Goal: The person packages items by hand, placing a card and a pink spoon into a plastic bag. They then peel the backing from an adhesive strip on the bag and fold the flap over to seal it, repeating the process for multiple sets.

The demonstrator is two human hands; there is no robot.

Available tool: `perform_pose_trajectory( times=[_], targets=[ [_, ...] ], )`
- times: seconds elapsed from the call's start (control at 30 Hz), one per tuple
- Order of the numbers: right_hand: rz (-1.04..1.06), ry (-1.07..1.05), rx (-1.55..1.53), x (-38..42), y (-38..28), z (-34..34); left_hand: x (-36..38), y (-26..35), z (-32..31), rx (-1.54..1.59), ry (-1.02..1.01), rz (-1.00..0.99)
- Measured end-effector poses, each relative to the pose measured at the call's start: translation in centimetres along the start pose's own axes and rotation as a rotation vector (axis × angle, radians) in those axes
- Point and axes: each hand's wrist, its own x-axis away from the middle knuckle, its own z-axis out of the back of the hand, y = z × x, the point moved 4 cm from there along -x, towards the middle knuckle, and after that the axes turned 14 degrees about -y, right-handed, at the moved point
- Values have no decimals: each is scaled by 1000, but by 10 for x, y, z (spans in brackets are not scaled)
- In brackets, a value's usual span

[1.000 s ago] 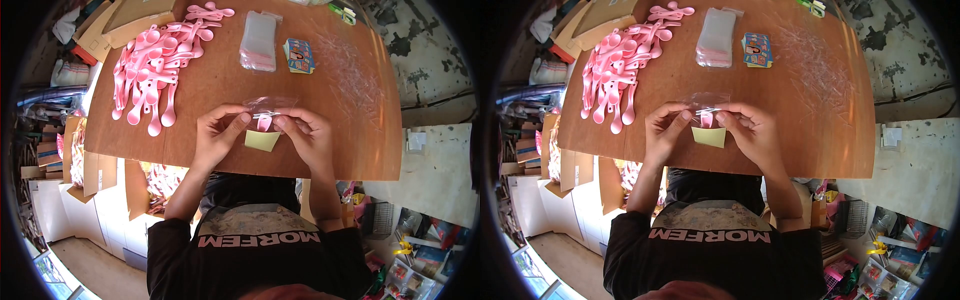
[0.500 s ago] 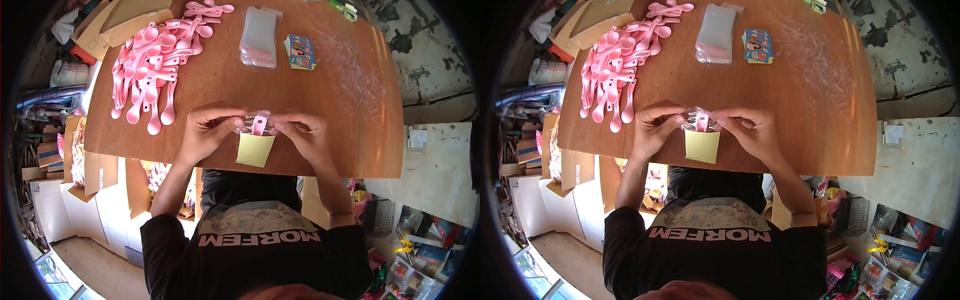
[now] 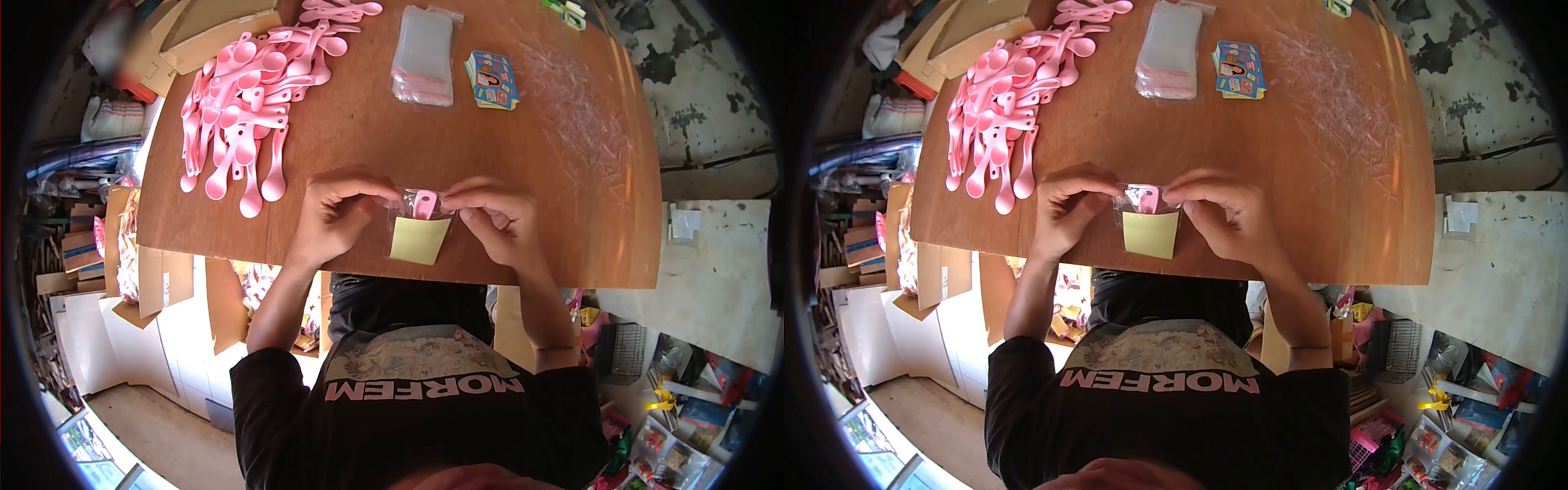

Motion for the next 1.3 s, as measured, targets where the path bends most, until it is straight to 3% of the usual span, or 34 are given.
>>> perform_pose_trajectory(
  times=[0.27,0.33,0.37,0.5,0.57,0.63,0.7,0.77,0.8,0.83,0.93,1.0,1.03,1.1,1.13,1.17,1.2,1.3],
  targets=[
    [22,137,-24,-6,-5,-13,3,-1,-5,-148,40,21],
    [40,127,-26,-4,-4,-14,6,0,-10,189,208,60],
    [60,116,-29,-4,-4,-14,8,2,-12,186,208,59],
    [132,-35,45,-5,-11,-14,33,7,-16,23,-8,188],
    [-23,-100,-82,-7,-22,-12,64,12,-14,-21,-58,283],
    [0,-153,23,-10,-29,0,86,23,-10,-129,-179,330],
    [-12,-210,122,-13,-29,8,121,9,-2,-265,-218,558],
    [-53,-240,155,-17,-23,19,163,-17,14,-401,-132,822],
    [-94,-274,188,-20,-18,21,169,-11,17,-663,-133,957],
    [-92,-274,187,-24,-15,22,185,-12,20,-746,-264,973],
    [-129,-282,218,-41,-5,25,189,18,21,-784,-314,1086],
    [-112,-225,373,-60,2,33,163,56,25,-625,-324,887],
    [-98,-161,525,-72,7,40,151,79,28,-472,-373,686],
    [-87,-39,661,-104,22,58,130,145,26,-388,-657,-88],
    [-88,0,732,-119,35,68,124,174,17,-258,-666,-447],
    [-87,41,805,-132,48,77,133,195,13,-207,-948,-747],
    [-83,43,812,-145,58,83,118,220,-4,-182,-1105,-735],
    [-172,123,978,-171,85,97,105,250,-37,-233,-1109,-879]
  ],
)
